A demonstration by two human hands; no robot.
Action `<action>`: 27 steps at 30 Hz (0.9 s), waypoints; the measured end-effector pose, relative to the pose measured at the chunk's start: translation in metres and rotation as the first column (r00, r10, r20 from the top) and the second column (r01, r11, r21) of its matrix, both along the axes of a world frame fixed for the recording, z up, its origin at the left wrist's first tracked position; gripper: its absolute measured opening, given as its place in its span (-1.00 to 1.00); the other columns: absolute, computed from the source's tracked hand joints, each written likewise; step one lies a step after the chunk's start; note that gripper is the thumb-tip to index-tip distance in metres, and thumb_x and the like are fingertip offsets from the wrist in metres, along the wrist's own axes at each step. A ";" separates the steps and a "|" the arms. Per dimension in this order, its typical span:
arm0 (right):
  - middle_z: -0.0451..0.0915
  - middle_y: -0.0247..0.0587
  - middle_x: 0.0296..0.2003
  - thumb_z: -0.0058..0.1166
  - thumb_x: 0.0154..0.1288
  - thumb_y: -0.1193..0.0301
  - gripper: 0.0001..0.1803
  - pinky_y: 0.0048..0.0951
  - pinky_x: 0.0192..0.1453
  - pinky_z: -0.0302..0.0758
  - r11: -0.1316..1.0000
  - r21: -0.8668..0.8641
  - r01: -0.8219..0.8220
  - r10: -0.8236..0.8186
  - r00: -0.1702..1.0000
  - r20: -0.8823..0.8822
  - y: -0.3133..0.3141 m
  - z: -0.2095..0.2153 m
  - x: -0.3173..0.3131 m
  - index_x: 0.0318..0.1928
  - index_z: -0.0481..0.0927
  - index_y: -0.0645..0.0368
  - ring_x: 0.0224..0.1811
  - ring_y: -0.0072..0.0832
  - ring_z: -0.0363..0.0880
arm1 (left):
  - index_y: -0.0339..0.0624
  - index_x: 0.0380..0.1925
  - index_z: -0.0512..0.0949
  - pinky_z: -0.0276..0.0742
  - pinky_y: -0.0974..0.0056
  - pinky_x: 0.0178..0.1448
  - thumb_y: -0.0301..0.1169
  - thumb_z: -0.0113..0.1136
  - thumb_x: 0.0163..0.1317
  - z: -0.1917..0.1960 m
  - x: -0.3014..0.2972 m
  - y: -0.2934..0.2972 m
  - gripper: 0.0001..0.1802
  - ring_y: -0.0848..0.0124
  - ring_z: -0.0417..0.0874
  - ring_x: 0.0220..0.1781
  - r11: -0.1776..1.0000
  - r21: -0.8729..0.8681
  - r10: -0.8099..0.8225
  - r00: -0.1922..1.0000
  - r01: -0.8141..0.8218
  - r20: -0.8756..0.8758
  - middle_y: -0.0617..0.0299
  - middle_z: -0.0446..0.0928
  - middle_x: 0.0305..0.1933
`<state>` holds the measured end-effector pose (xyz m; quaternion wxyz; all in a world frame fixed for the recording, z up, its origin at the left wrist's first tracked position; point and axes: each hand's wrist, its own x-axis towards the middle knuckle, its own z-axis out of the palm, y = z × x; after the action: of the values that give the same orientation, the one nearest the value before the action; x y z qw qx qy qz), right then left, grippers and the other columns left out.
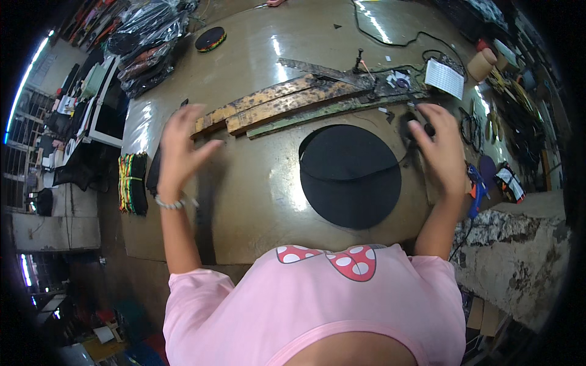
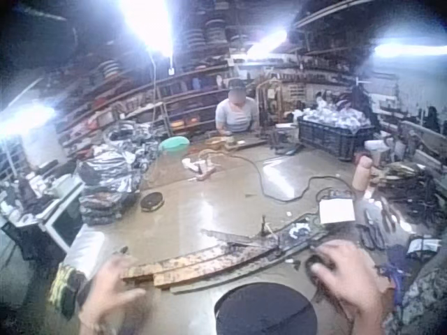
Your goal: The person places a black circular hat base on a worktable and wraps a long black ribbon around its edge. They repeatedly fold and align the ribbon, then secure it with a hot glue gun. The person continues to wrap and glue the ribbon around the hat base, adjusting the folds as needed.
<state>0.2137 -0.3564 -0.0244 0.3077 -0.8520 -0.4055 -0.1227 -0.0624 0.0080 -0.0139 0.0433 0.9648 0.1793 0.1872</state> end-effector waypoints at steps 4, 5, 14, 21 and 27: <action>0.43 -0.04 -0.03 0.19 0.03 0.26 -0.54 -0.28 0.20 0.24 0.855 -0.026 -0.518 0.507 0.844 -0.176 0.032 -0.012 -0.078 -0.08 0.50 0.27 0.10 -0.19 0.34 | -0.17 -0.07 0.46 0.24 0.12 0.23 -0.33 0.31 -0.11 -0.020 0.053 -0.111 -0.49 0.14 0.35 0.16 0.781 -0.176 -0.600 0.798 0.599 0.052 0.11 0.41 0.02; 0.43 -0.04 -0.07 0.18 0.03 0.25 -0.47 -0.26 0.15 0.27 0.799 -0.081 -0.595 0.580 0.800 -0.155 0.042 -0.019 -0.095 -0.01 0.43 0.29 0.06 -0.17 0.36 | -0.17 -0.10 0.46 0.26 0.14 0.21 -0.36 0.29 -0.08 -0.026 0.061 -0.123 -0.54 0.15 0.37 0.13 0.730 -0.184 -0.659 0.749 0.658 0.062 0.11 0.43 -0.04; 0.54 -0.13 -0.47 0.19 0.06 0.28 -0.69 -0.39 -0.41 0.43 0.778 -0.288 -0.558 0.258 0.702 -0.664 -0.102 0.048 -0.083 -0.18 0.58 0.14 -0.44 -0.37 0.55 | -0.23 -0.49 0.55 0.35 0.15 0.01 -0.44 0.24 -0.02 -0.042 0.040 -0.094 -0.89 0.21 0.48 -0.24 0.795 -0.250 -0.561 0.826 0.553 0.044 0.19 0.48 -0.39; 0.42 -0.15 -0.15 0.27 -0.06 0.24 -0.47 -0.33 0.05 0.34 0.783 -0.142 -0.606 0.496 0.746 -0.444 -0.062 0.003 -0.115 -0.02 0.50 0.09 -0.08 -0.23 0.37 | -0.21 -0.56 0.55 0.35 0.19 0.00 -0.43 0.26 -0.06 -0.037 0.018 -0.120 -0.89 0.25 0.47 -0.26 0.662 -0.360 -0.703 0.711 0.657 0.006 0.21 0.47 -0.41; 0.41 -0.26 -0.30 0.14 0.05 0.38 -0.79 -0.34 -0.05 0.29 0.868 -0.116 -0.483 0.397 0.816 -0.420 -0.056 -0.045 -0.143 -0.26 0.52 0.13 -0.16 -0.30 0.36 | -0.14 -0.57 0.57 0.36 0.27 -0.18 -0.40 0.26 -0.08 -0.048 0.002 -0.155 -0.91 0.33 0.45 -0.40 0.735 -0.252 -0.653 0.757 0.630 -0.014 0.26 0.42 -0.50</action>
<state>0.0709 -0.4127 -0.0692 0.3058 -0.7698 -0.5351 0.1660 -0.0605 -0.1474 -0.0616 0.2084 0.9636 -0.1419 0.0893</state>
